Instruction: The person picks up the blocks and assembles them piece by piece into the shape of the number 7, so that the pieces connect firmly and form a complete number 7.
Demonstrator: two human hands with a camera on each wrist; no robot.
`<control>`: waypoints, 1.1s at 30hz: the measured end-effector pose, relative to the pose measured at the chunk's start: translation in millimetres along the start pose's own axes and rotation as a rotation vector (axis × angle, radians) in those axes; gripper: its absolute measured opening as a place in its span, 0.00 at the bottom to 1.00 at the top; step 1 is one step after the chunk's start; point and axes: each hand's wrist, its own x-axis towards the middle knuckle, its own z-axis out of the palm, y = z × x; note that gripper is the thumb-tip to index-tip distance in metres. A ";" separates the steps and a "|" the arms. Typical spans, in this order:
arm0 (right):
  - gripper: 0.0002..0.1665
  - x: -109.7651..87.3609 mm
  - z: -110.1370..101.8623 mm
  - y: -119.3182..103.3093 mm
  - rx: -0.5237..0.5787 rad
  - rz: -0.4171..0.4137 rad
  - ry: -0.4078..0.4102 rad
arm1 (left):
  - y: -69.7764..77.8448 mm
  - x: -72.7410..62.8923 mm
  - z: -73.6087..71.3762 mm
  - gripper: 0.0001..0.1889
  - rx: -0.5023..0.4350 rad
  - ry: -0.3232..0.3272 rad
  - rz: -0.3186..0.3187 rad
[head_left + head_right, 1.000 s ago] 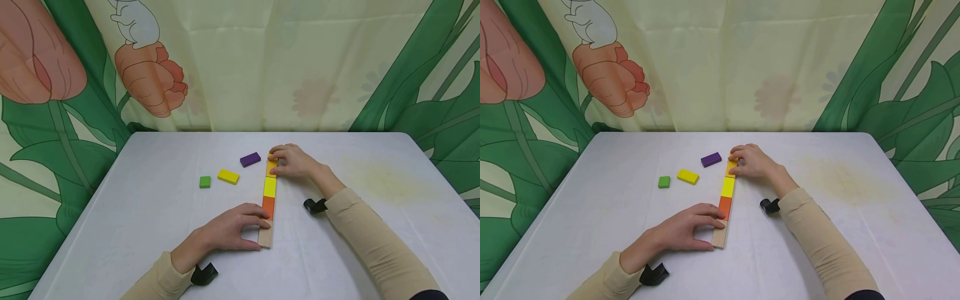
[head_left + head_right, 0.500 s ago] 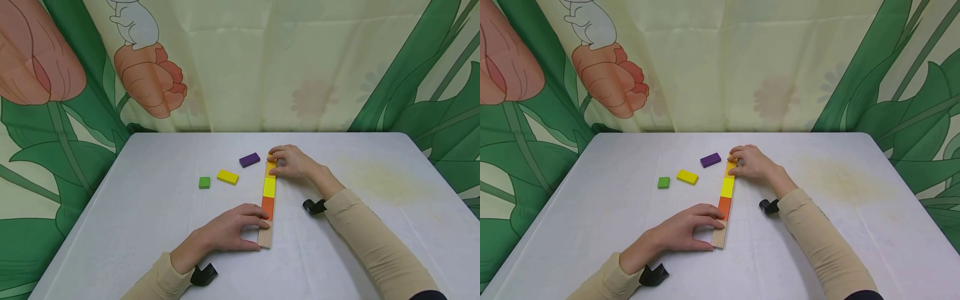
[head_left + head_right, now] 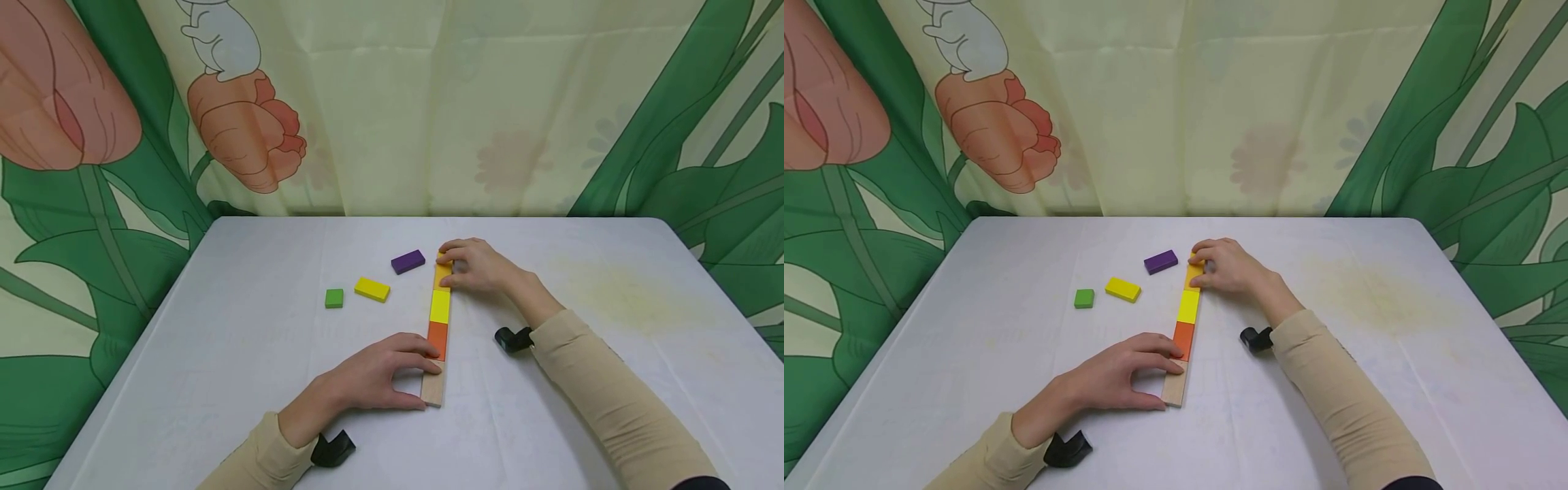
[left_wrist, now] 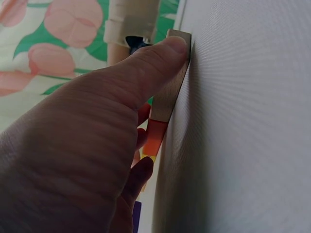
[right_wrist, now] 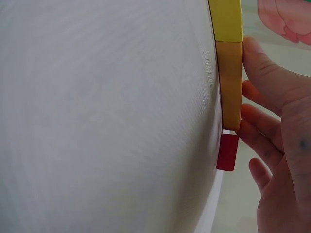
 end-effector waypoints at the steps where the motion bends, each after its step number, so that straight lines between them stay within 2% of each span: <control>1: 0.29 0.0 -0.2 -0.3 0.001 0.002 0.001 | 0.3 0.0 -0.3 0.23 -0.003 -0.001 -0.004; 16: 0.30 1.4 -1.5 -5.8 0.067 0.030 -0.003 | 1.3 -1.0 -3.1 0.23 0.012 0.000 -0.015; 33: 0.29 -2.5 1.9 -6.0 0.069 0.066 -0.008 | 2.4 -0.1 -0.4 0.23 0.015 -0.009 -0.018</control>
